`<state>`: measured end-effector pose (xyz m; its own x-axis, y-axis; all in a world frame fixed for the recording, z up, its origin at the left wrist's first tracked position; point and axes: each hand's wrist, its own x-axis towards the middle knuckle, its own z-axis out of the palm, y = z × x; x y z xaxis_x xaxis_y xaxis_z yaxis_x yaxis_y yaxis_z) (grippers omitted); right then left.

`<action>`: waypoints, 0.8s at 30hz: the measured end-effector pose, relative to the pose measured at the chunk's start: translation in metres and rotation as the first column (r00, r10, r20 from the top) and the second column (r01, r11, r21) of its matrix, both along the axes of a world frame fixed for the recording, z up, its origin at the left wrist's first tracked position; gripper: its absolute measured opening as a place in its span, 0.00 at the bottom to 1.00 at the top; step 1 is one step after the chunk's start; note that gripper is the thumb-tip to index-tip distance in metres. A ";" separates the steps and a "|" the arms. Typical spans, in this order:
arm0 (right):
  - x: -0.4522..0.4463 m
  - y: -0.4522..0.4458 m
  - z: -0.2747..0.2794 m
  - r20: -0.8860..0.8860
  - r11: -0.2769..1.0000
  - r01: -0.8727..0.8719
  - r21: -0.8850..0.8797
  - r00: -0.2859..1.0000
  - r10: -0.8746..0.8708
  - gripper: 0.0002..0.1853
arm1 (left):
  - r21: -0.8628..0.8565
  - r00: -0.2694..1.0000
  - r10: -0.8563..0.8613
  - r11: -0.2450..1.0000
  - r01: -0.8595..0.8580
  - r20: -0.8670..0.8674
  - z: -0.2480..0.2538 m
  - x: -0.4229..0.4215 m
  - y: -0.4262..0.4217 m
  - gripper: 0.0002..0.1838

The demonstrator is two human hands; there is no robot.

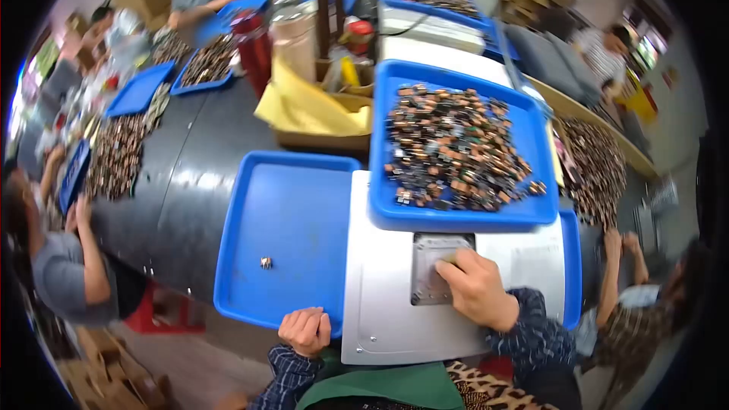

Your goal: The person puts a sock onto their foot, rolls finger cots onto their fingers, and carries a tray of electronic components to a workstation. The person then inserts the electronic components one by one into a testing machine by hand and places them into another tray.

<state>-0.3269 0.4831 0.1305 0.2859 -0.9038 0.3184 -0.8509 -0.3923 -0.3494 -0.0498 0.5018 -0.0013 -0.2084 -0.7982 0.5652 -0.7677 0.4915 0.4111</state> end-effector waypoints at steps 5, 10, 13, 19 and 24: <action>-0.008 0.003 -0.009 -0.008 0.990 -0.121 -0.069 0.993 0.120 0.09 | 0.099 0.994 -0.083 0.991 0.091 -0.075 0.016 0.000 0.002 0.05; -0.035 -0.003 0.010 0.583 0.996 -0.059 -0.060 0.808 0.083 0.04 | 0.299 0.863 0.082 0.951 0.083 -0.499 0.061 0.003 -0.021 0.09; -0.072 -0.007 0.040 0.961 0.944 -0.198 0.263 0.136 -0.239 0.08 | 0.203 0.862 -0.045 0.964 0.170 -0.505 0.106 -0.028 -0.047 0.08; -0.165 -0.032 0.025 0.889 0.985 0.086 0.153 0.424 -0.175 0.13 | 0.011 0.900 -0.292 0.950 0.312 -0.323 0.142 -0.114 -0.109 0.12; -0.170 -0.035 0.008 -0.120 0.795 0.607 -0.006 0.789 -0.603 0.17 | -0.105 0.990 -0.125 0.986 0.131 0.061 0.113 -0.147 -0.143 0.23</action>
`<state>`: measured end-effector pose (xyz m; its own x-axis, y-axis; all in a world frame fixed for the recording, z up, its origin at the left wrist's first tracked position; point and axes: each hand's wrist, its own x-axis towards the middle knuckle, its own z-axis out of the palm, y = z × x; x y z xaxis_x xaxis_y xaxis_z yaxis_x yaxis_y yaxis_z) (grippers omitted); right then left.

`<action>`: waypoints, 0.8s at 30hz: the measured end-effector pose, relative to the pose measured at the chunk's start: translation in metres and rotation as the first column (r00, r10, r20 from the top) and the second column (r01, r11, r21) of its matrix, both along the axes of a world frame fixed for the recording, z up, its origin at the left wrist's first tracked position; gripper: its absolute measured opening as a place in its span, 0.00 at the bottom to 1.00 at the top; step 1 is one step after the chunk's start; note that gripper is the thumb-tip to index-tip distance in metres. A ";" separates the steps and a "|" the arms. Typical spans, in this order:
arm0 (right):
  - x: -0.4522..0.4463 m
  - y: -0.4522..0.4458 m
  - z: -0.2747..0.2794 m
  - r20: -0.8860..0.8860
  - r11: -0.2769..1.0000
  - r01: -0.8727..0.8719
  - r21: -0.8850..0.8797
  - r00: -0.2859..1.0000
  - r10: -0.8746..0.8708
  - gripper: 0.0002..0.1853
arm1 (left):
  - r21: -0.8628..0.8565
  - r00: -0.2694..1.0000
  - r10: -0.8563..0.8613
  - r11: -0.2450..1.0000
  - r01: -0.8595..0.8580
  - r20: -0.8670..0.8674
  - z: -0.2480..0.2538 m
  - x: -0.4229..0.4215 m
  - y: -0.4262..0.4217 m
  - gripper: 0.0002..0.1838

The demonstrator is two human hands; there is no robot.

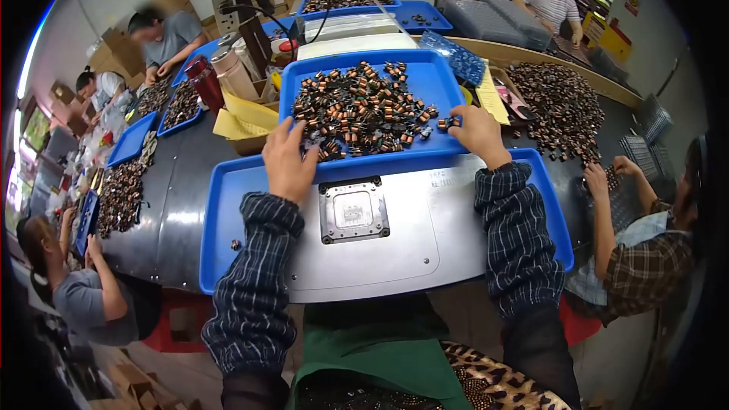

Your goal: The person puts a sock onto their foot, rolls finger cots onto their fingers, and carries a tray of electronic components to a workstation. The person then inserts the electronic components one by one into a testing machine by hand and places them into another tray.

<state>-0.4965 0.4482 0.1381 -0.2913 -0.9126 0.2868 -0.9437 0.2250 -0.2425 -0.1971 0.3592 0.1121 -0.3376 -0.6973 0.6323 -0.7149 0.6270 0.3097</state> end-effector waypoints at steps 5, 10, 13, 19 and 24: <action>0.003 -0.010 -0.009 -0.188 0.997 0.066 0.047 0.980 -0.056 0.17 | 0.012 1.000 -0.025 1.000 0.025 0.008 0.003 0.000 0.005 0.18; -0.002 -0.009 -0.014 -0.099 0.962 -0.023 -0.274 0.995 -0.005 0.09 | 0.045 1.000 -0.024 0.999 0.024 0.001 0.002 0.000 0.006 0.14; 0.006 -0.004 0.002 0.637 0.980 0.052 -0.194 0.766 0.086 0.11 | -0.123 0.999 -0.006 0.992 0.000 -0.048 0.000 0.002 0.006 0.13; 0.059 0.006 0.008 0.669 0.859 -0.325 -0.395 0.539 0.512 0.12 | -0.058 0.999 -0.033 0.998 0.032 -0.025 0.000 0.008 0.014 0.11; 0.122 0.020 0.001 0.528 0.742 -0.620 -0.255 0.554 0.644 0.08 | -0.155 0.994 0.082 0.985 -0.070 0.069 -0.004 0.009 0.013 0.19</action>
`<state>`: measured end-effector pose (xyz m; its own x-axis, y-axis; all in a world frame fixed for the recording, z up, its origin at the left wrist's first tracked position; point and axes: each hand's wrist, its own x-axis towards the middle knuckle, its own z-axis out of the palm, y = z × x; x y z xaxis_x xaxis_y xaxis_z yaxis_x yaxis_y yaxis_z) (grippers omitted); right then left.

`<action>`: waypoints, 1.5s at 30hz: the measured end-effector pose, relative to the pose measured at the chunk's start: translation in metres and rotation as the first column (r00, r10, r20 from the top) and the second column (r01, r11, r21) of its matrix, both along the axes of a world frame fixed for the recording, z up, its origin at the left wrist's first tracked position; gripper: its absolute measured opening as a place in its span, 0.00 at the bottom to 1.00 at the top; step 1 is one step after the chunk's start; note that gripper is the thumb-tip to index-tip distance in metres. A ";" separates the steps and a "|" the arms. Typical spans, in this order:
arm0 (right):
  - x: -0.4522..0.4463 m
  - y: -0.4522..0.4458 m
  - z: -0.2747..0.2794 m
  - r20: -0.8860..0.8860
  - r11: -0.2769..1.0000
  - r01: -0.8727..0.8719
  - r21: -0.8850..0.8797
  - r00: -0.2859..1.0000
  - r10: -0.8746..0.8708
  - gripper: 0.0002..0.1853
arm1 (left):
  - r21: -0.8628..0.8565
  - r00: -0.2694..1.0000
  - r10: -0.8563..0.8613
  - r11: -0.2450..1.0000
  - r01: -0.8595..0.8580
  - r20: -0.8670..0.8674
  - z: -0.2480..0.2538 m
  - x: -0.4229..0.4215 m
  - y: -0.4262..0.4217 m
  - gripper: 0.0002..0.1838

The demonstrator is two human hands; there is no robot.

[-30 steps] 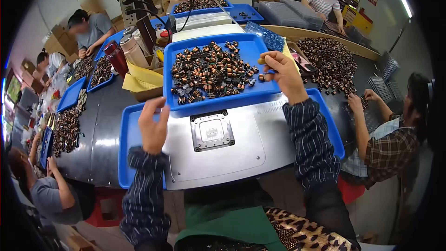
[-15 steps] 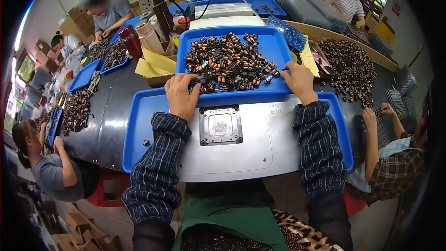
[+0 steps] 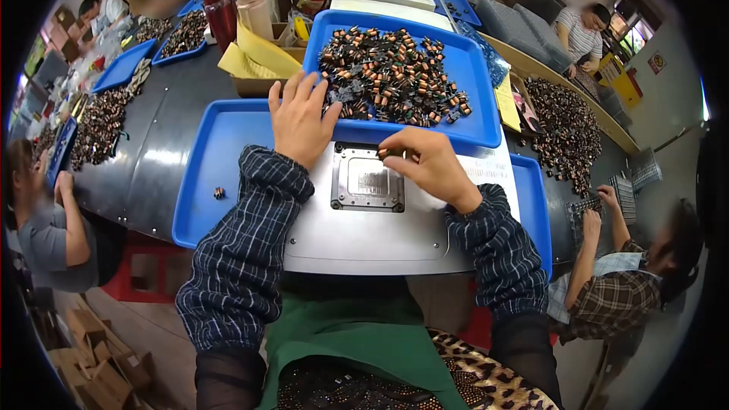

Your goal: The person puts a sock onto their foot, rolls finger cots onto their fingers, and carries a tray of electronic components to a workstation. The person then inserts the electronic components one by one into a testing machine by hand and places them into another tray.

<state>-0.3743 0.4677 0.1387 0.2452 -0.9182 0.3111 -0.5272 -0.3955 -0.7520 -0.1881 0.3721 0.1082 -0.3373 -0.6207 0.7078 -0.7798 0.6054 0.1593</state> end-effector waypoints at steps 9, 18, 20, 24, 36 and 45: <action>0.021 0.002 -0.013 -0.369 0.975 -0.179 -0.131 0.922 0.120 0.08 | 0.066 0.996 -0.028 0.997 0.034 -0.085 -0.005 0.002 -0.003 0.19; -0.003 -0.009 -0.005 0.072 0.994 -0.103 -0.042 0.992 0.105 0.06 | 0.142 0.993 -0.069 0.987 0.081 -0.091 0.001 0.005 0.004 0.12; -0.028 -0.009 0.026 0.442 0.943 0.095 0.319 0.866 -0.236 0.06 | 0.116 0.990 -0.078 0.989 0.092 -0.121 -0.001 0.005 0.001 0.11; -0.090 -0.023 0.021 0.743 0.960 0.177 0.215 0.609 -0.278 0.14 | 0.131 0.974 -0.126 0.980 0.152 -0.186 0.003 0.005 0.001 0.12; -0.116 -0.047 -0.030 -0.454 0.693 0.594 -0.409 0.526 -0.719 0.14 | 0.313 0.763 -0.257 0.800 0.512 -0.593 0.011 0.009 0.048 0.13; -0.108 -0.032 -0.006 0.825 0.906 0.238 0.351 0.379 -0.419 0.13 | 0.555 0.836 -0.358 0.628 0.546 -0.416 0.013 0.006 0.072 0.07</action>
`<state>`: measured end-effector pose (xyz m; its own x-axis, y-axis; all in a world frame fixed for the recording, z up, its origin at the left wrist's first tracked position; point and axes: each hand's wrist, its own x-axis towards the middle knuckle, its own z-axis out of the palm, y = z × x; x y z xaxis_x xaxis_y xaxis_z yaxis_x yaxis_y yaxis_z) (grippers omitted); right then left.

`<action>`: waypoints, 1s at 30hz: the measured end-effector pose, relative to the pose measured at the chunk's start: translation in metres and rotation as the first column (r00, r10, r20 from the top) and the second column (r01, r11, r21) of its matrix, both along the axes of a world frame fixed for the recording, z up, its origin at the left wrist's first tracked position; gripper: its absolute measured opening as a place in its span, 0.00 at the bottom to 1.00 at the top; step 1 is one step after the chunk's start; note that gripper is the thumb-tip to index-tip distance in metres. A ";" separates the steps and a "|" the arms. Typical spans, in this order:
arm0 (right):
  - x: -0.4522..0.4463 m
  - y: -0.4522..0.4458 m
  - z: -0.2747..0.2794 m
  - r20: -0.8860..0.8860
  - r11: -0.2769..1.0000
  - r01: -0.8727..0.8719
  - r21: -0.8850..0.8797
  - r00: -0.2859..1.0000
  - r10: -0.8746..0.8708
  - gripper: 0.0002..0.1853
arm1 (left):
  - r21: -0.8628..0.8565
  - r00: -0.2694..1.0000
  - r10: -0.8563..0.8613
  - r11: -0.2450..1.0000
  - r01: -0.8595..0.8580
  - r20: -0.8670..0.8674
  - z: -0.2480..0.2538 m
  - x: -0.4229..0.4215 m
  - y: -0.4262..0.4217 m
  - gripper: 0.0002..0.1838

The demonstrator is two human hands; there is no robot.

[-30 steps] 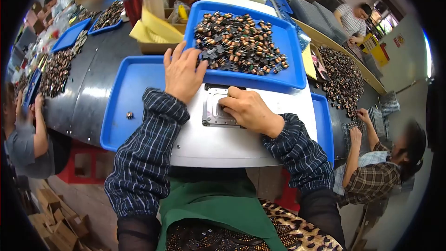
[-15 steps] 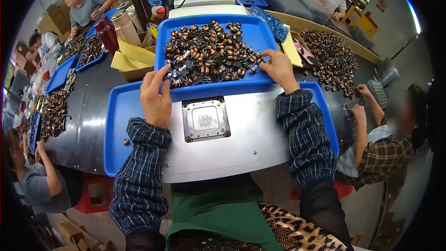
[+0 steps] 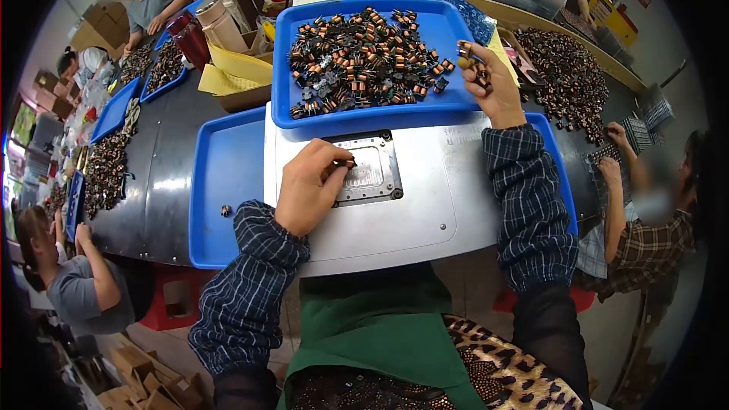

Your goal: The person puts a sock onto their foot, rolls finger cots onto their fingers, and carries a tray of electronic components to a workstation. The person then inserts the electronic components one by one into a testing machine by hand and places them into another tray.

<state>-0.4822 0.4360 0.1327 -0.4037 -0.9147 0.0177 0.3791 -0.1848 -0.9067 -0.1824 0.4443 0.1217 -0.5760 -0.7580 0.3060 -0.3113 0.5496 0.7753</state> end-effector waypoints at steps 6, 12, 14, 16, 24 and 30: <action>0.025 0.006 0.007 -0.082 0.982 -0.185 0.024 0.979 0.187 0.12 | -0.295 0.991 -0.097 0.948 0.119 0.089 -0.002 -0.013 -0.003 0.06; 0.060 0.014 0.010 -0.222 0.958 -0.275 0.081 0.932 0.287 0.12 | -0.372 0.968 -0.083 0.913 0.168 0.236 0.001 -0.017 -0.007 0.07; 0.068 0.018 0.011 -0.217 0.928 -0.352 0.126 0.903 0.372 0.11 | -0.354 0.965 -0.071 0.921 0.161 0.254 0.002 -0.017 -0.005 0.06; 0.075 0.022 0.013 -0.219 0.916 -0.370 0.157 0.891 0.398 0.10 | -0.328 0.965 -0.061 0.933 0.146 0.254 0.004 -0.017 -0.002 0.06; 0.095 0.029 0.007 -0.514 0.911 -0.386 0.144 0.757 0.402 0.08 | -0.336 0.973 -0.059 0.932 0.133 0.224 -0.002 -0.015 -0.004 0.04; 0.109 0.033 -0.010 -0.905 0.866 -0.500 0.007 0.366 0.218 0.07 | -0.199 0.961 0.250 0.942 -0.270 -0.118 0.007 0.040 -0.004 0.10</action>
